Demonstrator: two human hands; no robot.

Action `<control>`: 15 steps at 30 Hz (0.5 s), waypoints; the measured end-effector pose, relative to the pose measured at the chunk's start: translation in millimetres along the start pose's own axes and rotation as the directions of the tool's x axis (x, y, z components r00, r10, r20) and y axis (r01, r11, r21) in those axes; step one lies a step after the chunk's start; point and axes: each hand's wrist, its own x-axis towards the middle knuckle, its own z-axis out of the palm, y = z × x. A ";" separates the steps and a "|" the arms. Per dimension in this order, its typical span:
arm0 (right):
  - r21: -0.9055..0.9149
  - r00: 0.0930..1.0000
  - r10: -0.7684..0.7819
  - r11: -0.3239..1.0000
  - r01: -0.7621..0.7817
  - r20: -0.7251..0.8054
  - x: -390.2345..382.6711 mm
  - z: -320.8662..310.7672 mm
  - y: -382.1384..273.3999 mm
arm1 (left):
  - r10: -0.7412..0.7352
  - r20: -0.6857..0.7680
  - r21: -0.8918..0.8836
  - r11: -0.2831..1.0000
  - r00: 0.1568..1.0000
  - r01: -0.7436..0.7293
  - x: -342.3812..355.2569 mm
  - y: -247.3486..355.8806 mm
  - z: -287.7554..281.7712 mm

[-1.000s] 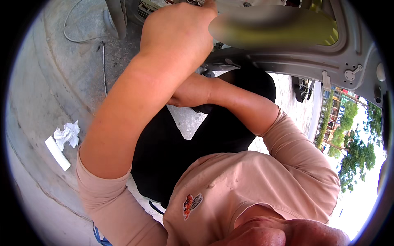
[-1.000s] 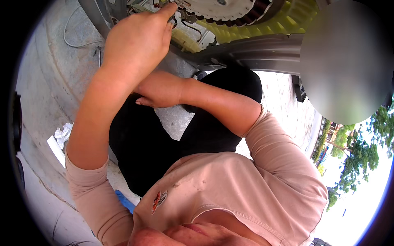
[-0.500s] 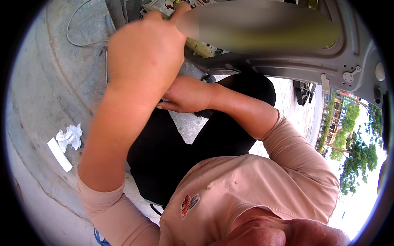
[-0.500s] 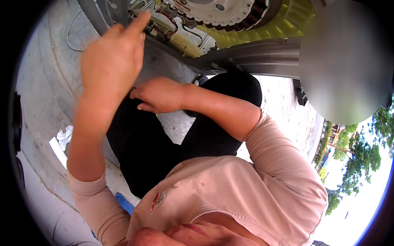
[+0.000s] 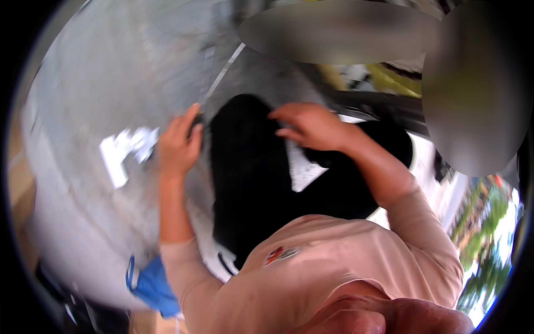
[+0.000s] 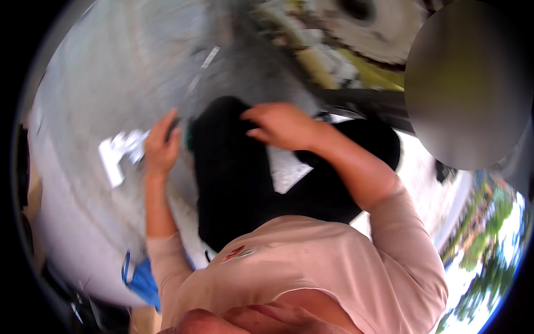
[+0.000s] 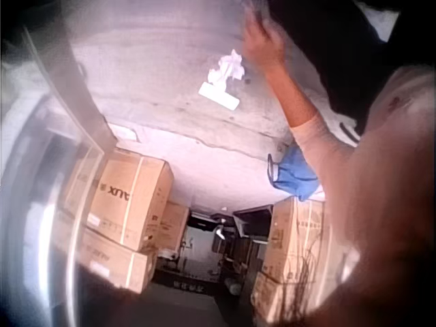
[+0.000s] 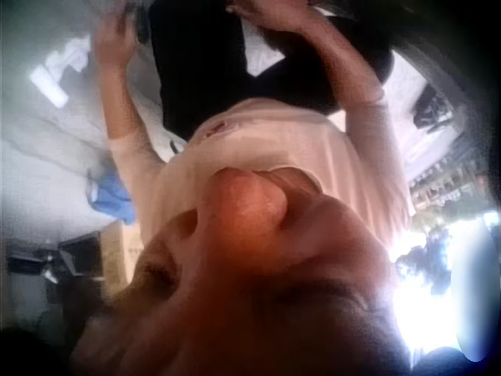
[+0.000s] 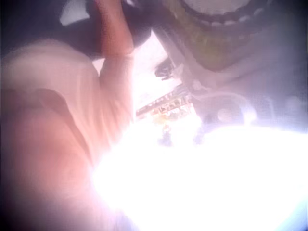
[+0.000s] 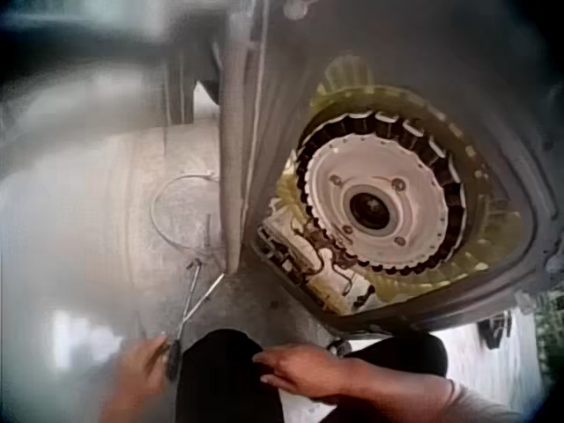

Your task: The person uses a screwdriver to manipulate a central component inside a disassembled appliance, likely a washing machine motor. They repeatedly wipe the area with a tissue and use the screwdriver to adjust or clean the central hub.

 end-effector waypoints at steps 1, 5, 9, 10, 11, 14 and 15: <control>-0.001 0.999 0.044 0.999 -0.044 0.025 0.8 -3.3 -5.1 | -0.121 0.033 0.040 0.992 0.992 0.120 -25.5 -25.0 11.6; 0.054 0.989 0.129 0.990 -0.132 0.069 2.2 5.9 -12.7 | -0.581 0.038 0.196 0.802 0.813 0.564 -97.5 -81.9 65.0; 0.105 0.971 0.214 0.969 -0.224 0.105 3.1 16.9 -7.0 | -0.544 -0.039 0.286 0.797 0.838 0.531 -116.0 -87.9 72.2; 0.109 0.970 0.219 0.967 -0.230 0.103 4.5 18.7 -6.5 | -0.523 -0.107 0.322 0.786 0.846 0.527 -115.4 -93.0 63.2; 0.112 0.968 0.233 0.964 -0.243 0.097 3.8 18.9 -5.8 | -0.492 -0.169 0.354 0.778 0.854 0.519 -108.2 -96.5 49.1; 0.084 0.970 0.222 0.969 -0.231 0.103 3.7 21.5 -5.7 | -0.529 -0.368 0.331 0.695 0.765 0.639 -88.9 -102.5 8.1; 0.089 0.970 0.219 0.970 -0.228 0.102 2.6 22.0 -6.7 | -0.556 -0.433 0.294 0.657 0.709 0.694 -86.0 -106.4 -1.7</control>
